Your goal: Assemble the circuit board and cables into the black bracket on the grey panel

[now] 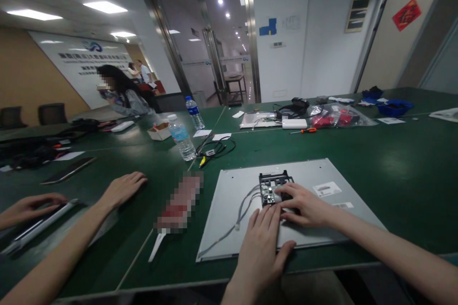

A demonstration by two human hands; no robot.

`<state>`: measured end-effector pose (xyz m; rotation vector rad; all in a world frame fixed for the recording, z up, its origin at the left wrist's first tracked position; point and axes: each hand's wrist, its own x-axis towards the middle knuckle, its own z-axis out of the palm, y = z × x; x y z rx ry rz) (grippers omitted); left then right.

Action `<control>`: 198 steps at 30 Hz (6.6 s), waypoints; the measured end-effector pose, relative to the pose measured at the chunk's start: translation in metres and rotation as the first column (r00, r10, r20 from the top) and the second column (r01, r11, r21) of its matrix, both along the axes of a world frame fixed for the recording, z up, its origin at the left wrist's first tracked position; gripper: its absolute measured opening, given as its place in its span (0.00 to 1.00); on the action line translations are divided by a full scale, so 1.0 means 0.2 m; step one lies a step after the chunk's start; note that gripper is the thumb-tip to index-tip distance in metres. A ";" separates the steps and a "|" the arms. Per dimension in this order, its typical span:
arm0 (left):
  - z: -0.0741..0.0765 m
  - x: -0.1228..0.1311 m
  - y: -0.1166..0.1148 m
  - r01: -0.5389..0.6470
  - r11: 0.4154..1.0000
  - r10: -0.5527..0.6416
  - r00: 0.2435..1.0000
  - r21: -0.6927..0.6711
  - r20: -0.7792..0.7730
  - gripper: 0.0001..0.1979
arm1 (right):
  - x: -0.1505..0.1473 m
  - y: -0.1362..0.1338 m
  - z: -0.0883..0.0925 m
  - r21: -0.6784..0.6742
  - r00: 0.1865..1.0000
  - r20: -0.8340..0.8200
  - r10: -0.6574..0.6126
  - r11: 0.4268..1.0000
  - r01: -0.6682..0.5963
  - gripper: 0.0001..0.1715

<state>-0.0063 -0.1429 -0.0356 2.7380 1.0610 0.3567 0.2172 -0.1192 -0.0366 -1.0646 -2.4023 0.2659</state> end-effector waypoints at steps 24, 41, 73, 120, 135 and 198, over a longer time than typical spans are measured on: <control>-0.01 -0.02 -0.03 0.000 1.000 0.000 0.999 -0.002 -0.033 0.28 | 0.01 0.08 -0.10 -0.049 0.985 -0.172 -0.016 0.999 0.008 0.17; -0.01 -0.04 -0.02 0.010 1.000 -0.010 0.999 -0.002 -0.036 0.30 | 0.00 0.09 -0.13 -0.055 0.987 -0.150 -0.063 0.997 0.056 0.18; -0.02 -0.03 -0.01 0.024 0.999 -0.020 0.996 0.049 -0.087 0.30 | 0.01 0.10 -0.13 -0.044 0.988 -0.124 -0.091 0.995 0.086 0.22; -0.04 -0.03 0.00 0.021 0.999 -0.018 0.997 0.037 -0.076 0.32 | 0.00 0.10 -0.14 0.076 0.986 -0.082 -0.145 0.986 0.151 0.17; -0.03 -0.03 0.00 0.017 0.999 -0.015 0.998 0.031 -0.066 0.31 | -0.01 0.09 -0.12 0.031 0.990 -0.043 -0.132 0.991 0.133 0.17; -0.04 0.00 0.04 -0.021 1.000 0.021 0.999 0.015 -0.044 0.28 | -0.01 0.12 -0.13 -0.073 0.985 -0.079 -0.156 0.986 0.150 0.22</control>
